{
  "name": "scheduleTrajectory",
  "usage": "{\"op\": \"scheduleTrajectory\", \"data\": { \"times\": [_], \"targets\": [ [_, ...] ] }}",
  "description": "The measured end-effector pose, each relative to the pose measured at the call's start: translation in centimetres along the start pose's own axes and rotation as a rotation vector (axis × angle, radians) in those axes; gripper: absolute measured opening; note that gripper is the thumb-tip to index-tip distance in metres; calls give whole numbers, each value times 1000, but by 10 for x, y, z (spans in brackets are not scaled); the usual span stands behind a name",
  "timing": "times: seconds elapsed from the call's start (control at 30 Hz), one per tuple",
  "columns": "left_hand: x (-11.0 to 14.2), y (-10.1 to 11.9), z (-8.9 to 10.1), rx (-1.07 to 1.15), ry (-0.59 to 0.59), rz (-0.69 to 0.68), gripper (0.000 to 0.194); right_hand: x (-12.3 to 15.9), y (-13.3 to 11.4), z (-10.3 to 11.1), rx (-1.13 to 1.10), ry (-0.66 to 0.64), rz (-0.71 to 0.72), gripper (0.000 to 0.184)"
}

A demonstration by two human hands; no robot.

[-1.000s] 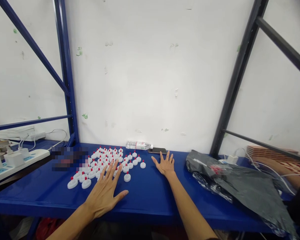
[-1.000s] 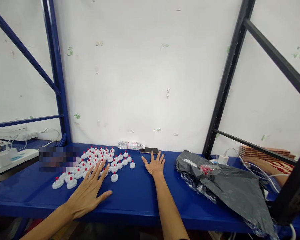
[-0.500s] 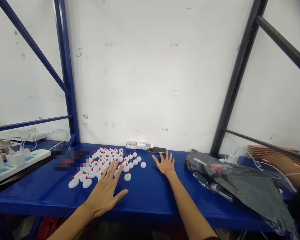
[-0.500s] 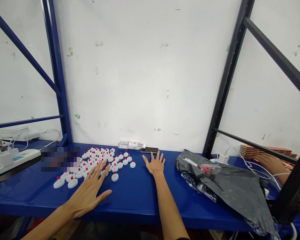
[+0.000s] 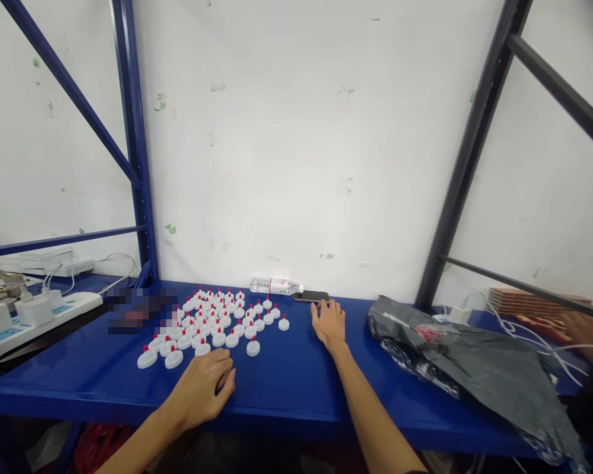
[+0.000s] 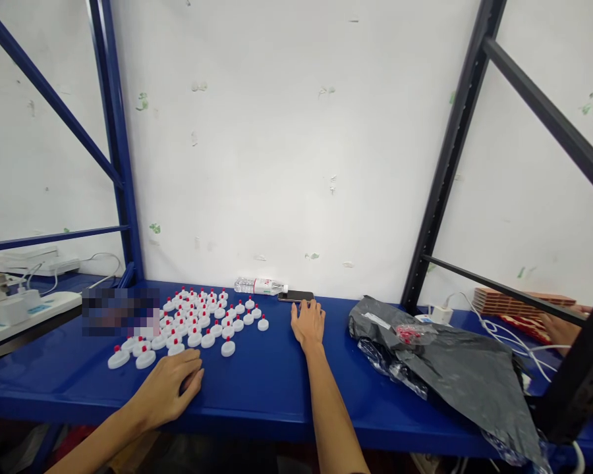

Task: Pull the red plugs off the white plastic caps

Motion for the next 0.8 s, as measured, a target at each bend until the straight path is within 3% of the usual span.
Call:
{"op": "scheduleTrajectory", "data": {
  "times": [0.2,0.47,0.8],
  "targets": [
    [-4,-7,-7,13,-44,98,39,0,-10,7,78,7,77,52],
    [-6,-9,-8,105,-95,163,35,-3,-14,1,142,-63,97,52],
    [-6,-16,-15,121,-104,242,38,-19,-26,-10,160,-124,260,52]
  ]
}}
Point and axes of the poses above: each hand's wrist, its own x-axis away from the middle knuckle, its own z-axis out of the back of the hand, y = z × x, the point moved 4 cm from there along -x, towards the middle knuckle, and after that the axes turned 6 degrees about z, right-handed, at the moved point
